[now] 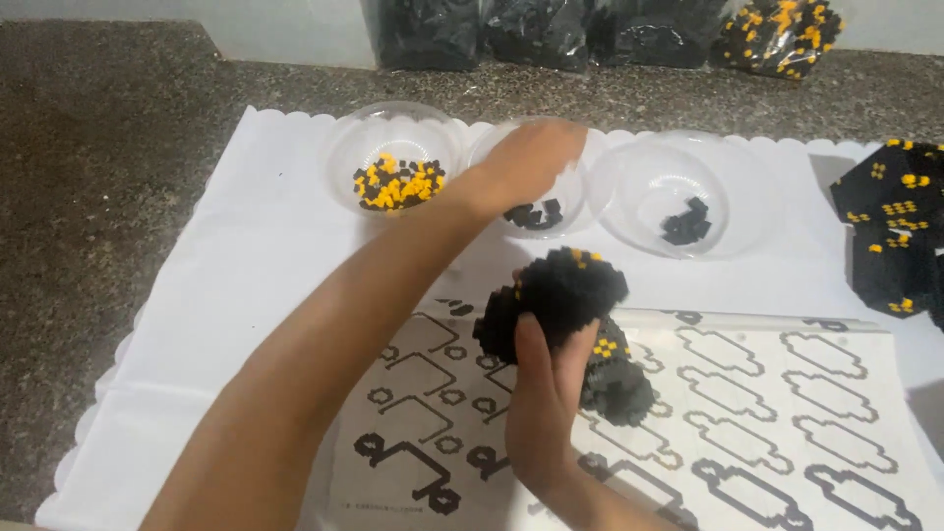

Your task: The person assembles a black and yellow plastic model using small interlocking bricks. They pick up individual pieces from plastic bowls and attach them to a partially built structure while referencing a printed instruction sheet on the table.

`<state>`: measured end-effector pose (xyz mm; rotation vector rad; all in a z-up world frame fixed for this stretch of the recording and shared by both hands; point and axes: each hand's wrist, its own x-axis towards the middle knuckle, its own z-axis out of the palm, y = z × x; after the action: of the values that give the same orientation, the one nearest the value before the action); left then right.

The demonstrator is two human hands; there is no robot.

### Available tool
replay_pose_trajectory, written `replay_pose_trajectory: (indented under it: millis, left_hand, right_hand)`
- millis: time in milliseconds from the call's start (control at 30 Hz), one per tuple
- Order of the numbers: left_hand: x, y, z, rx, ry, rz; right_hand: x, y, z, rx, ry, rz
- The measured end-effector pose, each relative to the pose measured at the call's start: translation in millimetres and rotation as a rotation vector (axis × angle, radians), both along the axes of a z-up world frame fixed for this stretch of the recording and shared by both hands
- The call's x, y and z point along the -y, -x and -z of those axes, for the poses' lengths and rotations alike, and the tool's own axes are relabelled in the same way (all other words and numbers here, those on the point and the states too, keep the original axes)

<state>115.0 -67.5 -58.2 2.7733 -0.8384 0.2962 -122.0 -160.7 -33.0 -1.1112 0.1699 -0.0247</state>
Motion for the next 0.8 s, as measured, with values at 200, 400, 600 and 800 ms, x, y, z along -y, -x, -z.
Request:
replay_pose_trajectory:
  millis: [200, 400, 600, 800]
  left_hand:
    - [-20, 48, -56, -0.155, 0.397, -0.106]
    - [-43, 142, -78, -0.082, 0.813, -0.121]
    - [-52, 210, -55, -0.099, 1.182, -0.038]
    - [-49, 221, -48, -0.040, 1.279, 0.058]
  right_hand:
    - [4, -5, -4, 0.055, 0.142, -0.012]
    - [6, -9, -3, 0.093, 0.032, -0.074]
    - [5, -11, 11, 0.199, 0.205, -0.076]
    - [3, -17, 18, 0.152, 0.316, -0.139]
